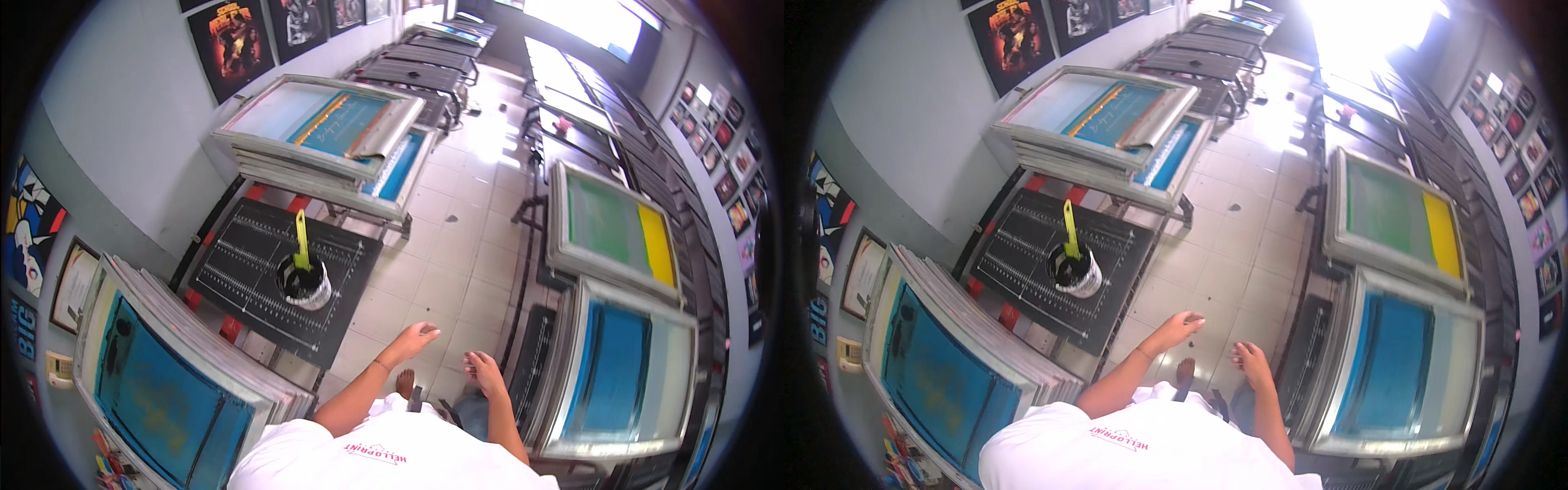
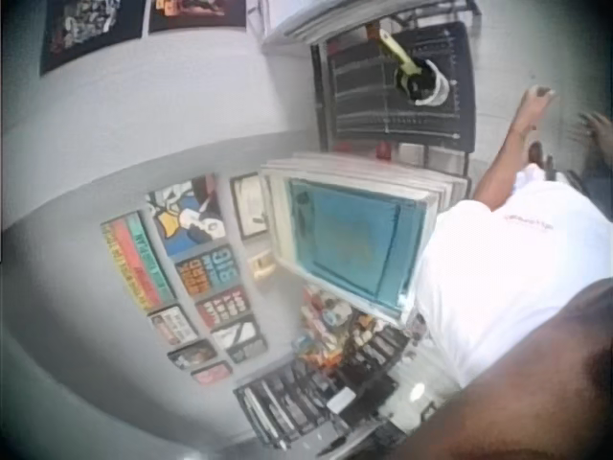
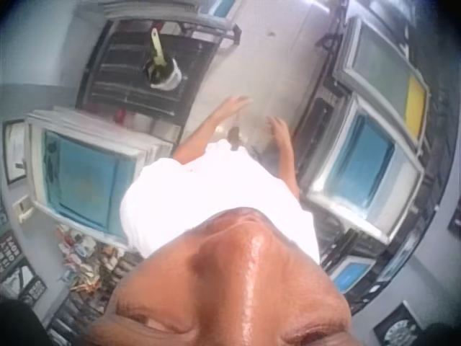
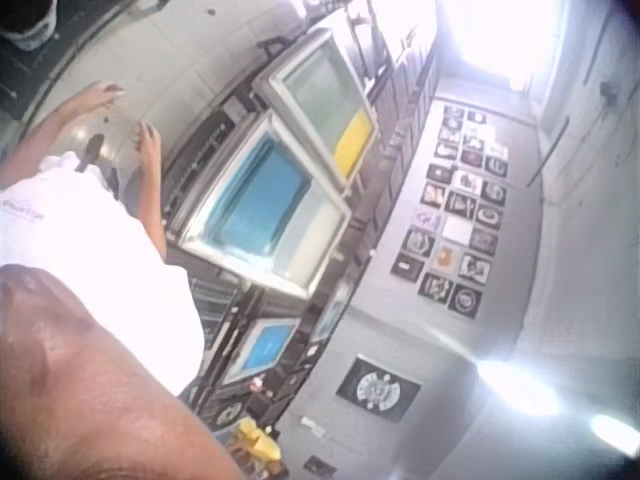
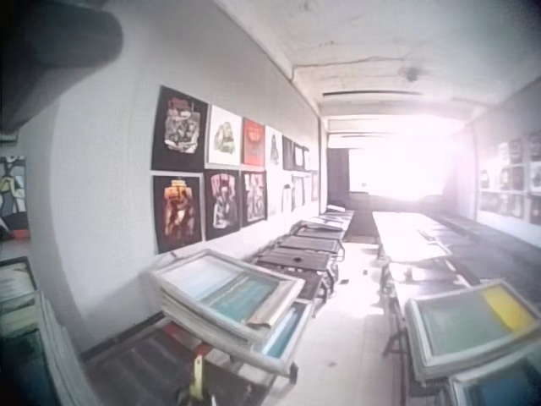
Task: The person moves several screen printing frames, then sits on the floor to reorganize various paint containers and mixing tools on a shelf.
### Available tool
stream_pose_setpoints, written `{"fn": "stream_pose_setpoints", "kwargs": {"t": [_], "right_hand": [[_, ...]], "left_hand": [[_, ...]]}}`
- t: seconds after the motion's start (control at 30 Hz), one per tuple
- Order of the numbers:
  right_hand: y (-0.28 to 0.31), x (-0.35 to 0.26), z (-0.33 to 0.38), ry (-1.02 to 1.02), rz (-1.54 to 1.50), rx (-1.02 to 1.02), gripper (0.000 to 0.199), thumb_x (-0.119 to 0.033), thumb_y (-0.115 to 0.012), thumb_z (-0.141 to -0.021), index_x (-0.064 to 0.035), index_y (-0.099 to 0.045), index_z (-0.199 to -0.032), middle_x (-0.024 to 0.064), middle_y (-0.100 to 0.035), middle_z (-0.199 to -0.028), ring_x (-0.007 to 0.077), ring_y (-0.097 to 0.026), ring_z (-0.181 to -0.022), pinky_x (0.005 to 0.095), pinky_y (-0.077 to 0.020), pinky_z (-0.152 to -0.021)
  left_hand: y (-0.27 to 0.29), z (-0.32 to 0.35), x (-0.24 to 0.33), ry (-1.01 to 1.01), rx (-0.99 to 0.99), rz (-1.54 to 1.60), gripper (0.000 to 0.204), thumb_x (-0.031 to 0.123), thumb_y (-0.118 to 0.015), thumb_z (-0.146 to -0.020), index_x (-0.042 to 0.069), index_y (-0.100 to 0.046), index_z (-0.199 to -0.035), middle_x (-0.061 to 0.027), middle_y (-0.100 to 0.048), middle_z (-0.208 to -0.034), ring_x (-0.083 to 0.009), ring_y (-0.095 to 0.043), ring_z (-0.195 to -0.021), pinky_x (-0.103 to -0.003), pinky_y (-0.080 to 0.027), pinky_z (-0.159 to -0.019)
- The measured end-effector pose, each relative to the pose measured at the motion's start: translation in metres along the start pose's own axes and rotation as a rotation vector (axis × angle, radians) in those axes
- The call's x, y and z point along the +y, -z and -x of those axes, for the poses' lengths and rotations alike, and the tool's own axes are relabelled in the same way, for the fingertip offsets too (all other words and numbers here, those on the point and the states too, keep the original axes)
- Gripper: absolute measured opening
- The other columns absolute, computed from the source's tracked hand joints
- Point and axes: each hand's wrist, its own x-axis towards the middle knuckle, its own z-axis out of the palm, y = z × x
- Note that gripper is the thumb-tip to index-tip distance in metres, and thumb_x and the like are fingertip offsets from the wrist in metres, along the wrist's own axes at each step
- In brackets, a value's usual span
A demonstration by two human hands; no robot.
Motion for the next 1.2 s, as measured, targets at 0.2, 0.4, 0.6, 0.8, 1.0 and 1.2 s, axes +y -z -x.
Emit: {"fn": "stream_pose_setpoints", "kwargs": {"t": [0.2,0.4,0.6,0.8,1.0,1.2], "right_hand": [[0.053,-0.067,-0.119,-0.016,-0.144,0.064,0.029,-0.026,-0.051,-0.098,-0.0032,-0.06,-0.114,0.0013,-0.062,-0.09,0.0085,-0.056,-0.069,0.0219,-0.0462,-0.059],[0.1,-0.149,-0.269,-0.039,-0.22,0.029,0.029,-0.026,-0.053,-0.098,-0.0026,-0.058,-0.113,0.002,-0.062,-0.087,0.0088,-0.056,-0.065,0.0208,-0.0464,-0.053],[0.13,-0.28,-0.405,0.02,-0.214,-0.053,0.029,-0.027,-0.053,-0.098,-0.0027,-0.058,-0.112,0.0011,-0.062,-0.085,0.0084,-0.057,-0.065,0.0201,-0.0468,-0.055],[0.155,-0.383,-0.519,0.041,-0.105,-0.099,0.032,-0.027,-0.053,-0.098,-0.0016,-0.058,-0.115,0.0016,-0.063,-0.089,0.0084,-0.057,-0.066,0.0202,-0.0468,-0.055],[0.199,-0.426,-0.636,-0.012,-0.116,-0.053,0.031,-0.028,-0.052,-0.098,-0.0027,-0.059,-0.115,0.0018,-0.063,-0.089,0.009,-0.057,-0.067,0.0218,-0.0471,-0.057],[0.279,-0.488,-0.712,-0.058,-0.281,0.09,0.024,-0.025,-0.052,-0.097,-0.0061,-0.059,-0.111,0.0007,-0.063,-0.082,0.0097,-0.056,-0.062,0.0237,-0.0464,-0.053]], "left_hand": [[0.027,-0.142,0.081,-0.051,-0.018,-0.033,0.047,0.034,-0.061,-0.092,-0.003,-0.057,-0.122,-0.0157,-0.064,-0.115,-0.0225,-0.06,-0.103,-0.034,-0.048,-0.089],[0.051,-0.273,0.104,-0.045,0.047,-0.04,0.05,0.037,-0.062,-0.09,-0.005,-0.058,-0.117,-0.0187,-0.064,-0.113,-0.0258,-0.061,-0.107,-0.036,-0.048,-0.092],[0.07,-0.406,0.146,-0.008,0.105,-0.036,0.048,0.036,-0.063,-0.09,-0.004,-0.059,-0.116,-0.018,-0.065,-0.111,-0.0254,-0.06,-0.107,-0.036,-0.048,-0.092],[0.089,-0.541,0.181,0.015,0.156,-0.003,0.045,0.033,-0.061,-0.092,-0.004,-0.058,-0.118,-0.0177,-0.063,-0.116,-0.0248,-0.059,-0.109,-0.036,-0.046,-0.095],[0.122,-0.694,0.194,0.019,0.123,0.033,0.045,0.032,-0.062,-0.091,-0.005,-0.059,-0.116,-0.0185,-0.064,-0.113,-0.0253,-0.06,-0.107,-0.035,-0.047,-0.093],[0.154,-0.85,0.264,0.018,0.073,0.0,0.046,0.035,-0.062,-0.09,-0.005,-0.06,-0.114,-0.0183,-0.065,-0.11,-0.0262,-0.061,-0.106,-0.035,-0.048,-0.091]]}}
